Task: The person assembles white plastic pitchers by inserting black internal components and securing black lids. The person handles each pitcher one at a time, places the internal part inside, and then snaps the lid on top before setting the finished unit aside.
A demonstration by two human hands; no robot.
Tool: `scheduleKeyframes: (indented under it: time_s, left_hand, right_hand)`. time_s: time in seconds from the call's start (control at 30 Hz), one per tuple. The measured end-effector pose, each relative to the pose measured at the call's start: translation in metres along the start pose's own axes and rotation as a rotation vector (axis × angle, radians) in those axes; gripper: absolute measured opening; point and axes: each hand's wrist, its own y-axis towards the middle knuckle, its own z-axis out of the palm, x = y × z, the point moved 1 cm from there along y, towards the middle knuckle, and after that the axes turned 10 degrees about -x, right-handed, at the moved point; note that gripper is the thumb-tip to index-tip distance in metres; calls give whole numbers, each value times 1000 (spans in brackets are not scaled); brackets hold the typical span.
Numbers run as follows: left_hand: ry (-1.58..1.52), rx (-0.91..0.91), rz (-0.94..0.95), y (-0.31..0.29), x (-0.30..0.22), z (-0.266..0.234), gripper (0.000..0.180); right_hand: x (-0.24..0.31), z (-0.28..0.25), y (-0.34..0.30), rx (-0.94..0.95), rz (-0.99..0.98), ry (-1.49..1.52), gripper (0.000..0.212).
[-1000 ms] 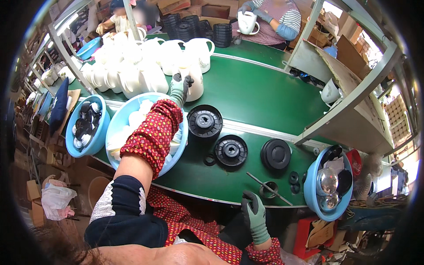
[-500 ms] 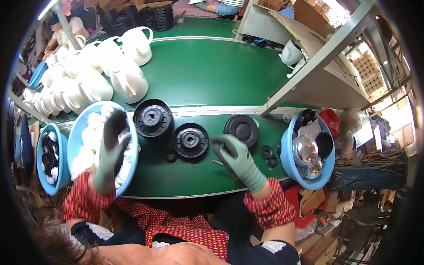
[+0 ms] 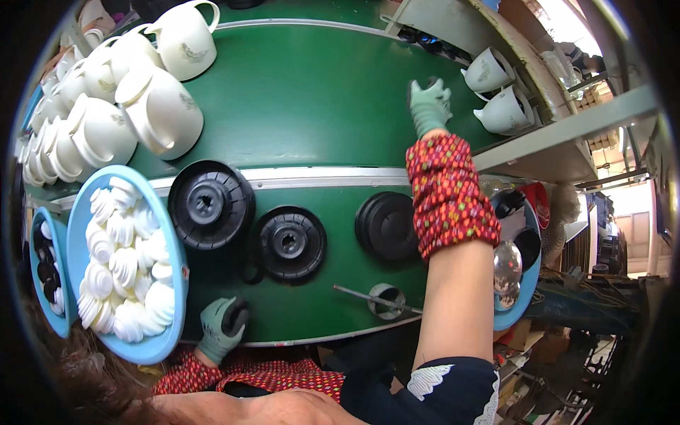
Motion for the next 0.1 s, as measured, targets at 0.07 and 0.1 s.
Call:
scheduleKeyframes:
  time_s: [0.07,0.1]
  left_hand:
    - [-30,-1,-19,-2,5,0,33]
    - [-6,34,-24,-5,7,0,34]
  right_hand:
    - [-20,27,44,-87,73,-21,74]
    - [-19,41,59,-137,127,-39,80]
